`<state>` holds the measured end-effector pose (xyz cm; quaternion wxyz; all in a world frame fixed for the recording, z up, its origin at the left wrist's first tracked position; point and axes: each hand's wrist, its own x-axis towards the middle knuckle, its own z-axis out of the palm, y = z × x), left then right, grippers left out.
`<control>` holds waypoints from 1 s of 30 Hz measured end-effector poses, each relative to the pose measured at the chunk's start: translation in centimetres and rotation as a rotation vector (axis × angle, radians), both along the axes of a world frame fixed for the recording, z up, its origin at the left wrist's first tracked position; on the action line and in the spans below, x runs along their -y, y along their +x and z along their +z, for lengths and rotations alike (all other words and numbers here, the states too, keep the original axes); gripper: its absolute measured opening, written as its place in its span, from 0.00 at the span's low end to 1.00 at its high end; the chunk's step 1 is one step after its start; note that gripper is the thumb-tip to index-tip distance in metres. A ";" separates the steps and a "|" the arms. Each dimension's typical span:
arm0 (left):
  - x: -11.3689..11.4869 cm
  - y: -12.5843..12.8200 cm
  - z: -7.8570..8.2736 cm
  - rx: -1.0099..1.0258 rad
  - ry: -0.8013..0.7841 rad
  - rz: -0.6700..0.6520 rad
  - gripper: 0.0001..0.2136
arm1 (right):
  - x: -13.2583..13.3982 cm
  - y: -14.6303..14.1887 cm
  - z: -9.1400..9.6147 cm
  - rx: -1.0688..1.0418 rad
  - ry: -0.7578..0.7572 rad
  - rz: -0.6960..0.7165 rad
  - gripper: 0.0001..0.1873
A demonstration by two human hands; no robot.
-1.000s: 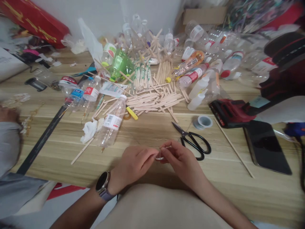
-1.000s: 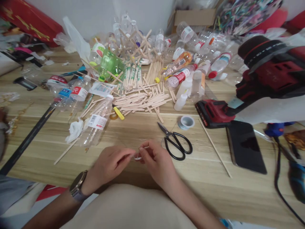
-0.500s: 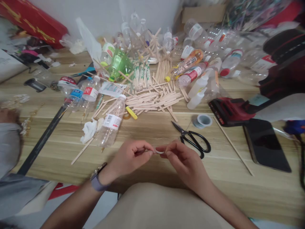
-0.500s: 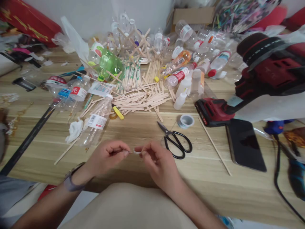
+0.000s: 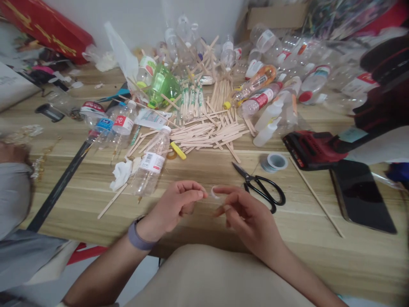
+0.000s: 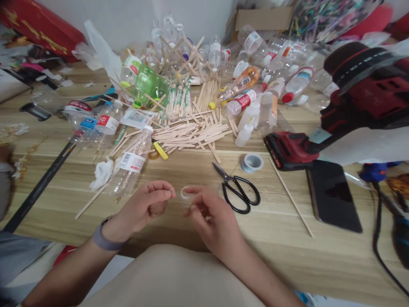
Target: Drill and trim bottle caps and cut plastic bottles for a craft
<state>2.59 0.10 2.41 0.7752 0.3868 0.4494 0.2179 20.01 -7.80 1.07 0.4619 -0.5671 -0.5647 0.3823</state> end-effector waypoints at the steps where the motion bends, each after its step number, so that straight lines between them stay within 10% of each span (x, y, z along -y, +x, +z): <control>1: 0.0 -0.1 0.0 -0.007 0.001 -0.008 0.08 | -0.1 0.1 0.1 0.068 0.063 -0.031 0.08; 6: 0.1 0.1 0.0 -0.050 -0.015 -0.040 0.08 | 0.0 0.3 0.3 0.151 0.268 -0.041 0.11; 13: 0.9 1.1 0.2 -0.131 0.086 -0.013 0.07 | 0.1 -0.8 -0.3 -0.234 0.137 -0.010 0.11; 30: 1.9 0.5 0.4 -0.293 0.455 -0.126 0.06 | -0.4 -0.4 0.5 -0.326 -0.017 -0.046 0.10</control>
